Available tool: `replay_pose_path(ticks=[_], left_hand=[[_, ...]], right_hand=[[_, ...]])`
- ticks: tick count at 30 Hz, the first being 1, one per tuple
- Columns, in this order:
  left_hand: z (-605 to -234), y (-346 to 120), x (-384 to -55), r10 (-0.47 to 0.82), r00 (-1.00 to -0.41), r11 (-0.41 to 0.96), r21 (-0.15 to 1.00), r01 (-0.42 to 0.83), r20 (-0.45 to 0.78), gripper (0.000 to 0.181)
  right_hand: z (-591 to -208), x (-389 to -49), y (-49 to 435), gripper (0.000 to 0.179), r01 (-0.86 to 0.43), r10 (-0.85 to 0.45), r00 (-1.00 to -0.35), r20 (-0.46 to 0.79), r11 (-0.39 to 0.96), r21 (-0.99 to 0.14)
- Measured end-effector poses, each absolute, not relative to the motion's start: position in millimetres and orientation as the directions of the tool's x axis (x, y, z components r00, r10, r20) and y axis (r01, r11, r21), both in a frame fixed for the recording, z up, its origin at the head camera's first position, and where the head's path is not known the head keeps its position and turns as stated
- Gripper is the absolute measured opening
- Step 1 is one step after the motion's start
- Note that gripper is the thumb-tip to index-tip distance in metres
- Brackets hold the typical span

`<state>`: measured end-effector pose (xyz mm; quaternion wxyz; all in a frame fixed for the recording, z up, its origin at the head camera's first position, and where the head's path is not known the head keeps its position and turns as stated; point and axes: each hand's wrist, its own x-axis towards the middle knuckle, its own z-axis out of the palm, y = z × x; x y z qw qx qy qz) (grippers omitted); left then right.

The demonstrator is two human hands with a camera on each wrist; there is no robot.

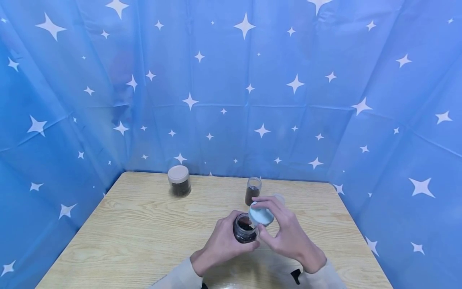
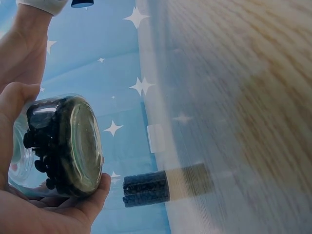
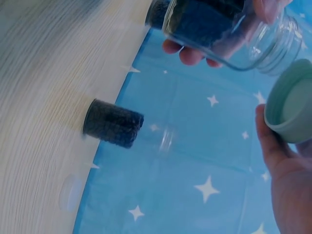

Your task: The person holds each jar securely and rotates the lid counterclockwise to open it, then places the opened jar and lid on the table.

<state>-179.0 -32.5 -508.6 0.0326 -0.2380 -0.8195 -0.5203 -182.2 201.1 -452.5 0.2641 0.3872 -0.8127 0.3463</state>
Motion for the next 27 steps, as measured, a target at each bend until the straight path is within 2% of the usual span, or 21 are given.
replay_pose_path(ticks=[4,13,14,18,20,21,27], left_hand=[[-508,-33,-179,0.353,-0.882,0.348,0.832,0.432,0.311,0.069],[-509,-33,-180,0.342,-0.885,0.345,0.834,0.432,0.317,0.068],[-527,-30,-188,0.342,-0.868,0.340,0.814,0.472,0.360,0.069],[-530,-31,-189,0.344,-0.860,0.326,0.811,0.486,0.377,0.068],[-528,-31,-189,0.345,-0.861,0.327,0.812,0.483,0.373,0.068],[-510,-34,-180,0.344,-0.879,0.332,0.833,0.442,0.329,0.066],[-507,-34,-180,0.345,-0.890,0.347,0.841,0.416,0.298,0.065]], right_hand=[[-454,-187,207,0.057,-0.795,-0.433,-0.581,0.689,0.485,-0.365],[-459,-194,221,0.058,-0.710,-0.394,-0.671,0.628,0.587,-0.389],[-460,-195,223,0.058,-0.700,-0.389,-0.680,0.622,0.598,-0.391],[-466,-200,230,0.058,-0.671,-0.373,-0.703,0.605,0.629,-0.392],[-469,-202,233,0.058,-0.654,-0.364,-0.718,0.593,0.645,-0.397],[-471,-204,234,0.058,-0.649,-0.361,-0.721,0.592,0.650,-0.395],[-479,-209,241,0.057,-0.611,-0.343,-0.754,0.560,0.679,-0.408]])
